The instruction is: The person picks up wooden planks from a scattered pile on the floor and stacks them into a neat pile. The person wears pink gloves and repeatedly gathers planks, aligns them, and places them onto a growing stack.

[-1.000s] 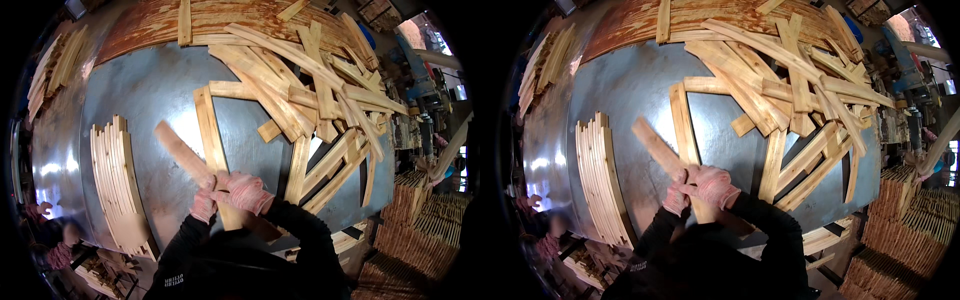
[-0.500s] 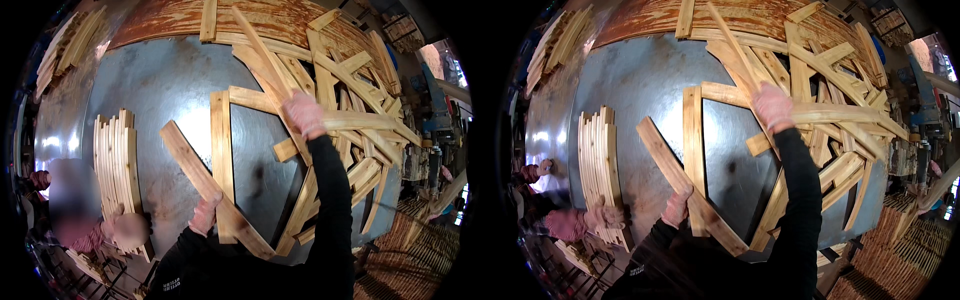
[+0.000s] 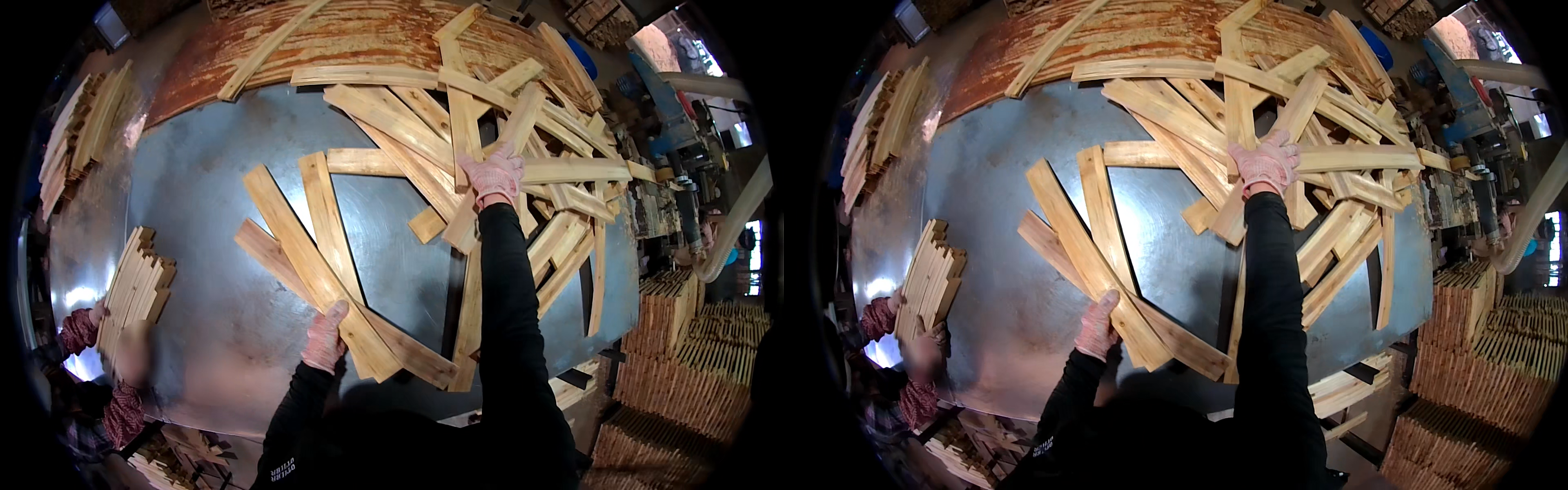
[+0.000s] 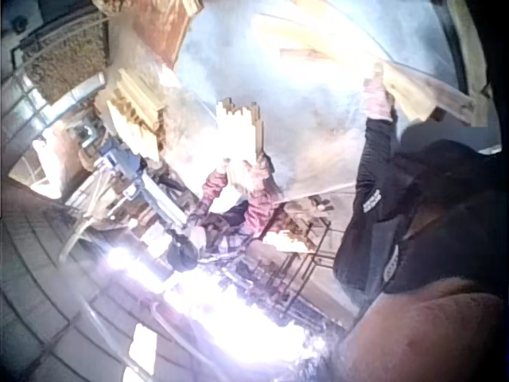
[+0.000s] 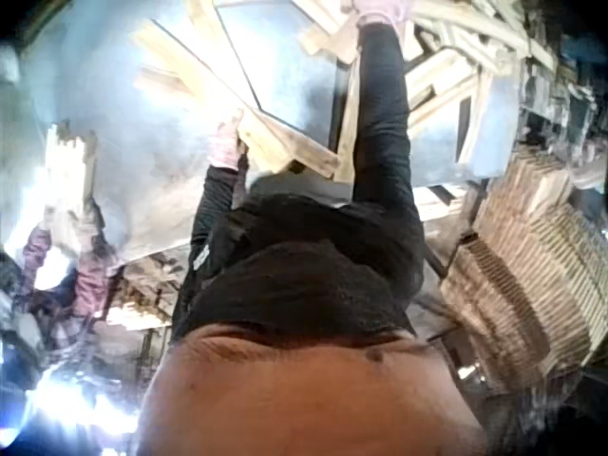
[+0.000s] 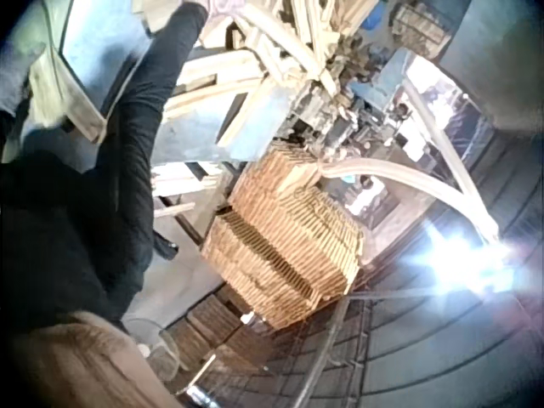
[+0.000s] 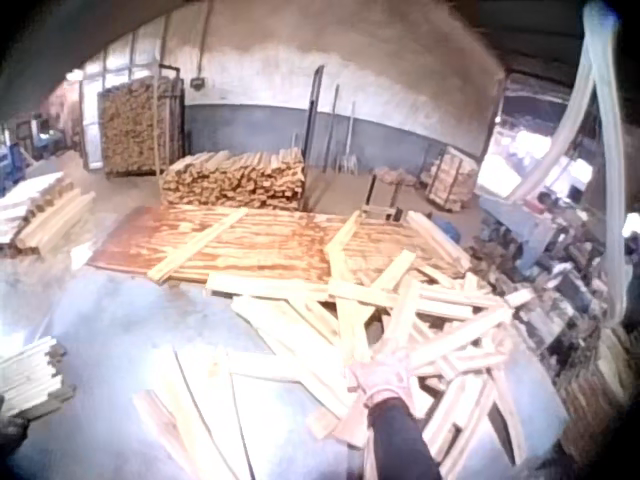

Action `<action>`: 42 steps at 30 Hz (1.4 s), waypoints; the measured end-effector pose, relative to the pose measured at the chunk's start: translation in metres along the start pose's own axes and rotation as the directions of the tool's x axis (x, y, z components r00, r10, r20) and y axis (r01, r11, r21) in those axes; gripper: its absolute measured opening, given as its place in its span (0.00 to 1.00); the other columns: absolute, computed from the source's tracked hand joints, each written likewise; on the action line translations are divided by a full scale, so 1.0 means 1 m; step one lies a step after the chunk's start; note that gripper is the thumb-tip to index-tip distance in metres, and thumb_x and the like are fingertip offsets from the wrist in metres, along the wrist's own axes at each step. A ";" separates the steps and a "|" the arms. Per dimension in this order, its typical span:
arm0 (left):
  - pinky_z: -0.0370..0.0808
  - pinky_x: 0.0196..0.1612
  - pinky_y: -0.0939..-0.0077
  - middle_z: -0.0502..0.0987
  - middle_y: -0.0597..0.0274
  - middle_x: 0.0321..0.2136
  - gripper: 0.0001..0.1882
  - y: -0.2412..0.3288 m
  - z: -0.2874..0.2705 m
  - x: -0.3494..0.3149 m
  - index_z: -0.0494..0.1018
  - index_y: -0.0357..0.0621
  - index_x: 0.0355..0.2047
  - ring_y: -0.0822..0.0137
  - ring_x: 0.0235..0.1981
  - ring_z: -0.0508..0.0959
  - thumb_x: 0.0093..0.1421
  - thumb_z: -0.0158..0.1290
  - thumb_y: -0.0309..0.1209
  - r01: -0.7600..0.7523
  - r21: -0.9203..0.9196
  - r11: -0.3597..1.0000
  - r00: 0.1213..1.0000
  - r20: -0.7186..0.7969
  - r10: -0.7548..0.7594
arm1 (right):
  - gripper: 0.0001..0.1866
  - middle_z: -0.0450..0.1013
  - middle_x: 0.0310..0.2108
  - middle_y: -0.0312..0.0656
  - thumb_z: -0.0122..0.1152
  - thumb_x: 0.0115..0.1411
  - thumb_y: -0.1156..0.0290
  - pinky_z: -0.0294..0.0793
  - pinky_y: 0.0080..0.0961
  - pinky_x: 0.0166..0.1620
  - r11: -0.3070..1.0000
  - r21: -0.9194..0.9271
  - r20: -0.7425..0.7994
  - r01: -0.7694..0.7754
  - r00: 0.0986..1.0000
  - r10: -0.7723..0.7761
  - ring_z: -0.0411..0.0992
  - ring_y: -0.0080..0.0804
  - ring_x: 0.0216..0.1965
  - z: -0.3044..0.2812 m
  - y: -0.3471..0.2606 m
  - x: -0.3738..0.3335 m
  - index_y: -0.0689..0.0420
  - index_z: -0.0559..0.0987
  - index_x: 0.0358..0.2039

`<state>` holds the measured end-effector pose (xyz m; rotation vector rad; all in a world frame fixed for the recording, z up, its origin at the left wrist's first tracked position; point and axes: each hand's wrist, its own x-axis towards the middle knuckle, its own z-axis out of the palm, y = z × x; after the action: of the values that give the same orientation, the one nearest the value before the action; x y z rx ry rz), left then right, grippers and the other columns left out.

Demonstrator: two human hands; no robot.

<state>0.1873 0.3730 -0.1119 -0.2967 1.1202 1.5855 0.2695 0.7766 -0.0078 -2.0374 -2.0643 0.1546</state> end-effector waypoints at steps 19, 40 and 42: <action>0.79 0.47 0.66 0.78 0.57 0.45 0.24 -0.002 -0.017 -0.009 0.70 0.36 0.57 0.63 0.44 0.80 0.63 0.61 0.33 -0.072 0.036 0.997 0.995 -0.068 0.074 | 0.53 0.73 0.54 0.60 0.66 0.48 0.69 0.76 0.45 0.53 0.881 0.281 0.353 0.380 0.813 -0.463 0.75 0.56 0.52 -0.019 -0.009 -0.052 0.58 0.52 0.73; 0.74 0.51 0.70 0.79 0.60 0.44 0.30 0.005 -0.040 -0.015 0.69 0.36 0.59 0.68 0.43 0.77 0.60 0.61 0.38 -0.142 0.486 0.863 0.984 -0.027 0.177 | 0.48 0.67 0.60 0.53 0.67 0.54 0.64 0.73 0.47 0.57 0.322 -0.095 0.278 0.942 0.336 -0.900 0.73 0.54 0.52 -0.028 -0.052 -0.135 0.48 0.53 0.73; 0.74 0.51 0.70 0.79 0.60 0.44 0.30 0.010 -0.039 -0.019 0.69 0.36 0.59 0.68 0.44 0.77 0.60 0.60 0.38 -0.138 0.463 0.876 0.986 -0.023 0.168 | 0.51 0.67 0.61 0.53 0.70 0.52 0.62 0.67 0.43 0.63 0.187 -0.228 0.412 0.956 0.269 -0.870 0.70 0.53 0.58 0.023 -0.049 -0.086 0.50 0.53 0.72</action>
<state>0.1712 0.3319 -0.1142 0.0636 1.5609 1.3974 0.2163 0.6921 -0.0261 -0.4458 -3.2887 -0.4081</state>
